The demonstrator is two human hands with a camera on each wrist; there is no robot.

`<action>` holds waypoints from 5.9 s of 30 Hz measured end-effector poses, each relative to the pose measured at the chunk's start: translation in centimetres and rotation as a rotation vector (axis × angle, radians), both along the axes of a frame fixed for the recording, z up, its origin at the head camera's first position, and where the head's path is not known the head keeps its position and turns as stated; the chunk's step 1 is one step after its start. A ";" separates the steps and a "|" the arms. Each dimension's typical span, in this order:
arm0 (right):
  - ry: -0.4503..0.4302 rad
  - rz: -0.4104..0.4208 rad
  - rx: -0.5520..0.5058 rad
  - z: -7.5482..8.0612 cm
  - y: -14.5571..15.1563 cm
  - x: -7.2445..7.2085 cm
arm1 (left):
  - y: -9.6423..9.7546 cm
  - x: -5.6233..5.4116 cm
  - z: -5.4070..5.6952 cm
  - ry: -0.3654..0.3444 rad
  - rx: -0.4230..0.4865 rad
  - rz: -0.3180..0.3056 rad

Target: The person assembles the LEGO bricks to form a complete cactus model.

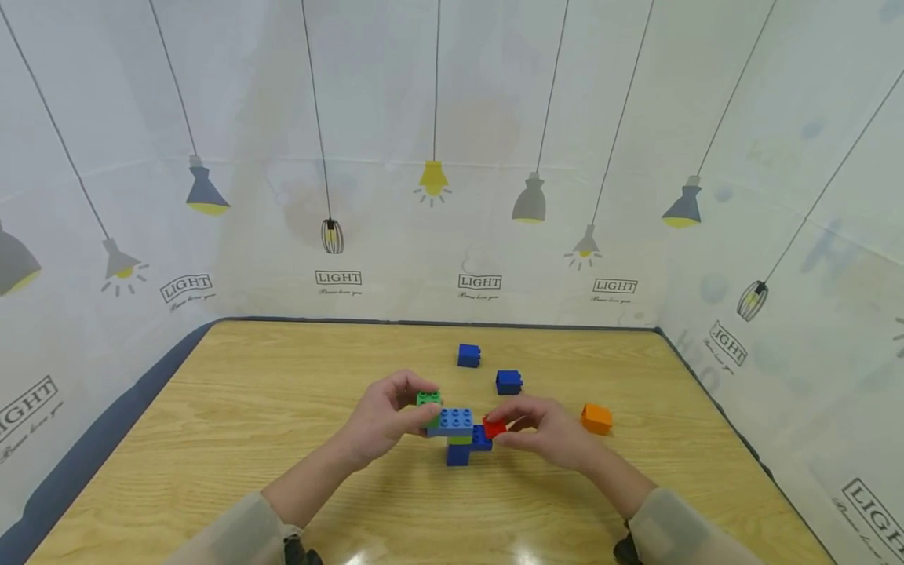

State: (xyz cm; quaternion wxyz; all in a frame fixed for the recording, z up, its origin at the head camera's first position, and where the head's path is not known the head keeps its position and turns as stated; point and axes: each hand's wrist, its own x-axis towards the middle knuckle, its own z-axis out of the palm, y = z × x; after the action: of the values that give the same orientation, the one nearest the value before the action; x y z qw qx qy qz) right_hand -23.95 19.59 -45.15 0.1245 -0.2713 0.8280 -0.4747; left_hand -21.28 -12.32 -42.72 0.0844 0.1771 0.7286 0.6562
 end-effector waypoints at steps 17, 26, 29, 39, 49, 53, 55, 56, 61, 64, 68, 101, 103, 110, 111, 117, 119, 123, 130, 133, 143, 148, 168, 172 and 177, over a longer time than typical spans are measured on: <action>-0.005 -0.035 0.028 0.2 -0.9 0.6 | 0.0 0.0 0.1 0.002 0.007 -0.006; -0.082 -0.037 0.000 0.3 -0.7 0.6 | -0.1 -0.1 0.0 0.006 0.012 -0.015; -0.110 -0.038 -0.016 0.4 -0.8 0.6 | -0.1 -0.1 -0.1 0.000 0.013 -0.012; -0.189 -0.061 -0.046 0.3 -1.1 0.4 | 0.0 0.0 0.2 0.006 0.010 -0.017; -0.263 -0.066 -0.112 0.3 -1.4 0.6 | -0.1 0.0 0.2 0.004 0.005 -0.010; -0.269 -0.068 -0.125 0.2 -1.5 0.6 | 0.0 0.0 0.2 0.003 0.002 -0.010; -0.269 -0.069 -0.123 0.2 -1.5 0.6 | 0.0 0.0 0.2 0.003 -0.002 -0.011; -0.270 -0.071 -0.119 0.1 -1.5 0.6 | 0.0 0.0 0.2 0.003 -0.003 -0.013; -0.262 -0.072 -0.110 0.0 -1.4 0.5 | 0.0 -0.1 0.2 0.001 -0.008 -0.018; -0.257 -0.066 -0.108 0.0 -1.5 0.4 | -0.1 -0.1 0.2 -0.001 -0.005 -0.017; -0.257 -0.060 -0.095 0.2 -1.5 0.4 | -0.1 -0.1 0.1 -0.005 -0.003 -0.014; 0.019 -0.173 0.079 2.3 3.7 -0.6 | -0.1 -0.1 0.1 0.015 -0.019 -0.010; 0.029 -0.203 0.096 2.4 4.8 -0.8 | -0.1 0.0 0.2 0.014 -0.019 -0.011; 0.060 -0.264 0.133 2.9 8.3 -1.3 | -0.1 0.0 0.2 0.014 -0.022 -0.016; 0.067 -0.264 0.137 2.9 8.8 -1.4 | -0.1 0.0 0.2 0.013 -0.023 -0.016; 0.080 -0.268 0.164 2.4 11.4 -1.6 | -0.2 -0.1 0.1 0.012 -0.019 -0.018; 0.078 -0.272 0.187 2.1 12.1 -1.7 | -0.2 -0.1 0.1 0.008 -0.016 -0.018; 0.054 -0.272 0.236 1.6 13.1 -1.8 | -0.2 0.0 0.2 -0.003 -0.010 -0.018; -0.034 -0.240 0.274 1.1 14.1 -2.0 | -0.1 0.1 0.3 -0.007 -0.011 -0.016; -0.054 -0.229 0.290 0.9 14.3 -2.1 | -0.1 0.1 0.3 -0.008 -0.012 -0.016; -0.073 -0.233 0.310 0.1 14.9 -2.4 | -0.1 0.0 0.1 -0.009 0.007 -0.024; -0.061 -0.234 0.325 0.0 14.8 -2.4 | -0.2 0.0 0.2 -0.014 0.012 -0.027; 0.036 -0.212 0.247 0.4 12.3 -2.0 | -0.1 0.0 0.2 0.001 0.009 -0.025; 0.049 -0.173 0.217 0.9 11.0 -1.7 | -0.1 0.0 0.2 0.000 0.010 -0.025; 0.046 -0.124 0.172 1.4 9.4 -1.3 | -0.2 0.0 0.2 -0.001 0.007 -0.023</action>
State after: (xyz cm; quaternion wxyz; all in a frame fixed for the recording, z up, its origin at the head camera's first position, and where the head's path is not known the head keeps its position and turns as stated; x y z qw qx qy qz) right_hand -25.23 28.96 -43.78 0.0987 -0.2184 0.8836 -0.4023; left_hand -21.27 -12.54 -42.54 0.0918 0.1856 0.7240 0.6580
